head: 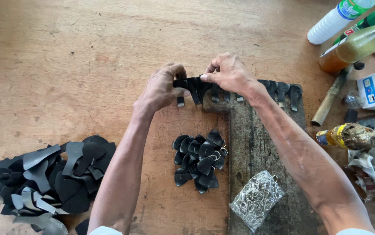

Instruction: The person repeatedly picks a black rubber piece and a metal split ring, threads the ring through a hole in the rubber, and closes the ring to form a keychain. They place each finished unit into a growing pile on the workbench.

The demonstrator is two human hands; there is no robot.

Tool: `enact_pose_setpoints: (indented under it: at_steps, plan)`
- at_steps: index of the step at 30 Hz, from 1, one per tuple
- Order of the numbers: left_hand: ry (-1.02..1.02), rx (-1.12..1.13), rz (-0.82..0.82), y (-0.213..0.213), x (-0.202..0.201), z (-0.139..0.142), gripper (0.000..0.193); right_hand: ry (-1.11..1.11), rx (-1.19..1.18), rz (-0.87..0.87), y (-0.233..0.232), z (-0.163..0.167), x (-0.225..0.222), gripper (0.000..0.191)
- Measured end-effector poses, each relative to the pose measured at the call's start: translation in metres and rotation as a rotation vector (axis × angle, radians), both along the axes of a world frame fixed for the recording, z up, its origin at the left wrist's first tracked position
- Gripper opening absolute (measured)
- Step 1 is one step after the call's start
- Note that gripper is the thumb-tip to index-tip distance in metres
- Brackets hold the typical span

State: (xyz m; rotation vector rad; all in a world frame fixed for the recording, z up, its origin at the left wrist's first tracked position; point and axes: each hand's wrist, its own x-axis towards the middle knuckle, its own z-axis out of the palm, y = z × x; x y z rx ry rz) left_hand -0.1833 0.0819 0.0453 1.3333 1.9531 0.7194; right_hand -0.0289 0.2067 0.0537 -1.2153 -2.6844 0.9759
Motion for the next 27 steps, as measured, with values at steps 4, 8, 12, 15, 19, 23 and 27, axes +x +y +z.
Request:
enact_pose_setpoints:
  at_steps: [4,8,12,15,19,23,27]
  plan:
    - [-0.079,-0.038,-0.023,0.011,-0.001,0.005,0.046,-0.079,-0.024,0.032,0.007,0.003,0.008,0.022]
    - [-0.072,-0.030,-0.148,0.026,0.008,0.011,0.057,-0.092,0.029,0.092,0.015,0.004,0.017,0.027]
    - [-0.021,-0.098,-0.146,0.039,0.028,0.014,0.057,-0.064,0.076,0.084,0.019,0.004,0.033,0.024]
    - [0.114,-0.107,-0.091,0.040,0.043,0.013,0.057,-0.006,-0.028,-0.013,0.020,0.010,0.053,0.025]
    - [0.195,-0.075,-0.111,0.035,0.048,0.007,0.059,-0.081,0.114,-0.191,0.021,0.026,0.103,0.027]
    - [0.242,0.032,-0.191,0.033,0.046,-0.003,0.064,-0.044,0.252,-0.349,0.005,0.029,0.150,0.036]
    - [0.248,0.042,-0.222,0.038,0.052,-0.009,0.060,-0.261,0.032,-0.563,-0.015,0.017,0.155,0.065]
